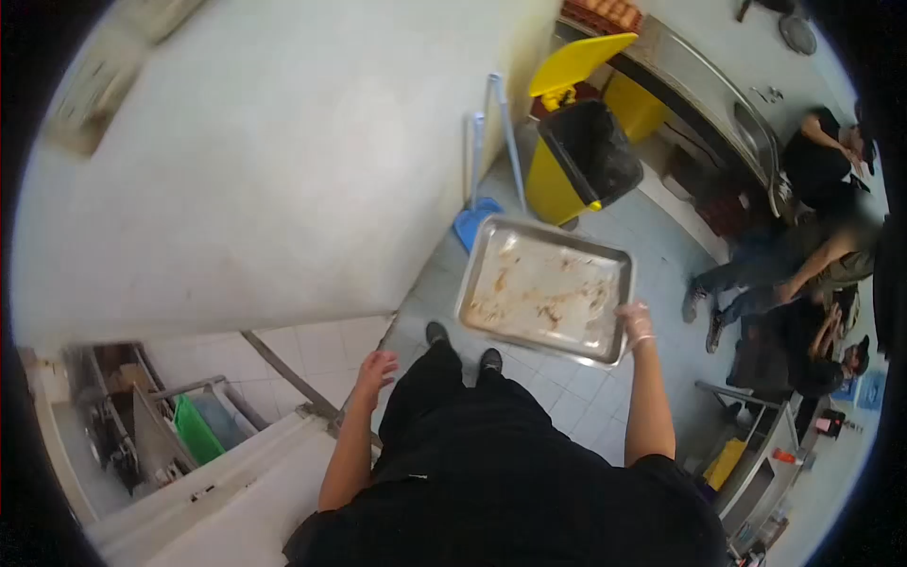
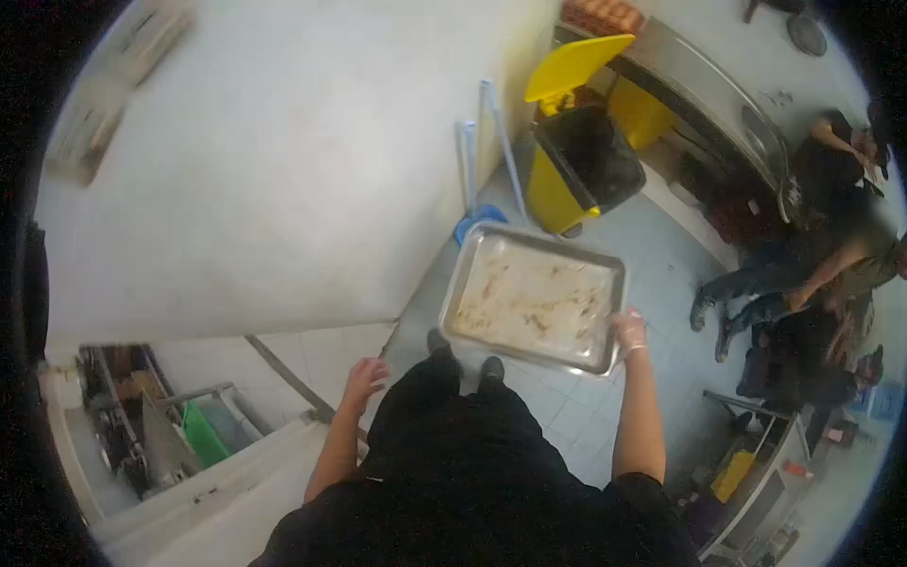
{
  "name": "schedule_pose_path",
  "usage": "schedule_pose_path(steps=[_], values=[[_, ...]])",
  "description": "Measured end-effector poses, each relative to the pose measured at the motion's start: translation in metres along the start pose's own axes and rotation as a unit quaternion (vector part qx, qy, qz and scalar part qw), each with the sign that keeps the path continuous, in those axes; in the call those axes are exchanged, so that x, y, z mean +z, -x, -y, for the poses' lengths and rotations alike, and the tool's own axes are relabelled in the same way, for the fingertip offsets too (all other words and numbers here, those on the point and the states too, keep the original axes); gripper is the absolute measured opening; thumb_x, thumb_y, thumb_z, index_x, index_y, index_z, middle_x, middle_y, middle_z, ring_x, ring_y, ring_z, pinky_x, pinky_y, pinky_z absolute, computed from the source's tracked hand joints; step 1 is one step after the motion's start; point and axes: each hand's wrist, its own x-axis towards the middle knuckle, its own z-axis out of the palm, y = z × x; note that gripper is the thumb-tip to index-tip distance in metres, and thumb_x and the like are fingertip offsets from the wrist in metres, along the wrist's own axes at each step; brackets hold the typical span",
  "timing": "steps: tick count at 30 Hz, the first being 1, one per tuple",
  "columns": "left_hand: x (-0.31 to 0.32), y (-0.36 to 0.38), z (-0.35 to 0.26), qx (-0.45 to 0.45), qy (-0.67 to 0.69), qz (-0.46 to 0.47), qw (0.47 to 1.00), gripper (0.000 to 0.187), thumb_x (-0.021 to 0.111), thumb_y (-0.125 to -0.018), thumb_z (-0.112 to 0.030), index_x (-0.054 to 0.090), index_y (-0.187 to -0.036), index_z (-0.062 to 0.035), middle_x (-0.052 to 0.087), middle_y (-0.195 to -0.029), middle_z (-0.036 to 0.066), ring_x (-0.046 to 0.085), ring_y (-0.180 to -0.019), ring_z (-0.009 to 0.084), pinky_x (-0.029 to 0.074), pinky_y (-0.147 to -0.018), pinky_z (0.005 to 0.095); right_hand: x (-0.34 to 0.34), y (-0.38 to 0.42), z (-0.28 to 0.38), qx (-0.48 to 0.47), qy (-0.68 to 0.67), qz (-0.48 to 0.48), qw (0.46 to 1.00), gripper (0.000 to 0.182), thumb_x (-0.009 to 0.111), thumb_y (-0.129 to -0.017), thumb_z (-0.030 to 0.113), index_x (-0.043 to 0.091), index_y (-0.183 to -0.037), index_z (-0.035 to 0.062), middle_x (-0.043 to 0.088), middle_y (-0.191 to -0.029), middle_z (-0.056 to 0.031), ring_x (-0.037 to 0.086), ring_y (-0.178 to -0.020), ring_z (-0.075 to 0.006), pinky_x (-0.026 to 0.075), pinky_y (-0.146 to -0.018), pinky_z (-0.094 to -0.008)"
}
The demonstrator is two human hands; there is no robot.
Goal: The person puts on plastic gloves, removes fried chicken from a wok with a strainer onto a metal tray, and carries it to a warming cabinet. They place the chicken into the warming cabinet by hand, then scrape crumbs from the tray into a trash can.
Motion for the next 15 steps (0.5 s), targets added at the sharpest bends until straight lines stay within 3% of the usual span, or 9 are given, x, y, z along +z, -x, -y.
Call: schedule_pose_path(steps=[3,4,6,7,8,9,11,12,15], values=[[-0.020,0.016,0.018,0.002,0.067,0.122,0.990,0.043,0.054,-0.096,-0.046,0.057,-0.124,-0.0130,0.064,-0.116,0.005,0.061,-0.108,0.0194,0.049,-0.087,0.0402,0.083,0.037,-0.019,-0.022,0.169,0.083,0.982,0.025,0.060,-0.078,0.024,0.067,-0.092,0.0050,0.068,-0.092,-0.0122,0.063,-0.080,-0.0239,0.051,-0.071,-0.0377],[-0.033,0.013,0.044,0.005,0.077,0.118,0.990,0.046,0.054,-0.095,-0.049,0.057,-0.125,-0.0141,0.063,-0.119,0.005,0.060,-0.108,0.0200,0.048,-0.088,0.0422,0.111,0.055,-0.024,-0.055,0.242,0.119,0.961,0.027,0.052,-0.084,0.028,0.067,-0.093,0.0072,0.068,-0.092,-0.0130,0.063,-0.082,-0.0255,0.051,-0.073,-0.0398],[-0.081,0.013,0.101,0.031,0.043,0.111,0.992,0.053,0.055,-0.093,-0.055,0.055,-0.129,-0.0166,0.059,-0.124,0.005,0.057,-0.110,0.0215,0.045,-0.092,0.0458,0.173,0.046,-0.081,-0.148,0.372,0.201,0.894,0.025,0.057,-0.081,0.026,0.066,-0.092,0.0053,0.066,-0.089,-0.0144,0.061,-0.079,-0.0280,0.051,-0.074,-0.0417],[-0.109,0.016,0.126,0.044,-0.004,0.111,0.993,0.057,0.055,-0.091,-0.058,0.054,-0.132,-0.0182,0.057,-0.128,0.005,0.055,-0.112,0.0224,0.043,-0.094,0.0474,0.216,0.073,-0.075,-0.026,0.169,0.202,0.964,0.020,0.065,-0.075,0.017,0.065,-0.089,0.0026,0.065,-0.084,-0.0130,0.059,-0.075,-0.0272,0.050,-0.071,-0.0408],[-0.163,0.032,0.164,-0.004,0.137,0.010,0.990,0.061,0.055,-0.090,-0.061,0.052,-0.134,-0.0194,0.055,-0.130,0.006,0.053,-0.114,0.0231,0.041,-0.096,0.0486,0.308,0.082,-0.099,-0.001,0.074,0.237,0.969,0.021,0.068,-0.068,0.007,0.064,-0.087,0.0004,0.061,-0.079,-0.0112,0.057,-0.073,-0.0253,0.048,-0.069,-0.0397],[-0.187,0.049,0.193,-0.083,0.248,-0.039,0.965,0.064,0.055,-0.089,-0.064,0.050,-0.137,-0.0206,0.053,-0.133,0.006,0.050,-0.117,0.0239,0.039,-0.097,0.0498,0.350,0.120,-0.080,0.068,0.068,0.249,0.964,0.023,0.067,-0.064,0.005,0.062,-0.086,-0.0005,0.058,-0.077,-0.0099,0.056,-0.072,-0.0249,0.047,-0.067,-0.0391],[-0.176,0.086,0.167,-0.059,0.389,-0.128,0.910,0.068,0.053,-0.089,-0.066,0.049,-0.138,-0.0200,0.053,-0.134,0.007,0.048,-0.121,0.0243,0.037,-0.098,0.0510,0.377,0.145,-0.008,0.084,0.102,0.330,0.935,0.017,0.064,-0.074,0.005,0.066,-0.087,-0.0056,0.066,-0.084,-0.0141,0.062,-0.078,-0.0274,0.050,-0.073,-0.0395],[-0.190,0.115,0.160,-0.054,0.449,-0.173,0.875,0.069,0.052,-0.088,-0.067,0.049,-0.139,-0.0197,0.053,-0.134,0.008,0.047,-0.123,0.0244,0.036,-0.098,0.0516,0.411,0.164,0.007,0.081,0.110,0.336,0.932,0.013,0.063,-0.071,0.004,0.065,-0.082,-0.0038,0.063,-0.081,-0.0127,0.060,-0.075,-0.0266,0.049,-0.071,-0.0392],[-0.241,0.159,0.152,-0.050,0.471,-0.216,0.854,0.073,0.050,-0.088,-0.071,0.048,-0.138,-0.0187,0.052,-0.136,0.008,0.047,-0.125,0.0251,0.036,-0.098,0.0533,0.512,0.213,0.025,0.087,0.117,0.348,0.926,0.008,0.063,-0.065,0.001,0.062,-0.074,-0.0002,0.058,-0.075,-0.0100,0.056,-0.071,-0.0250,0.048,-0.067,-0.0388]])
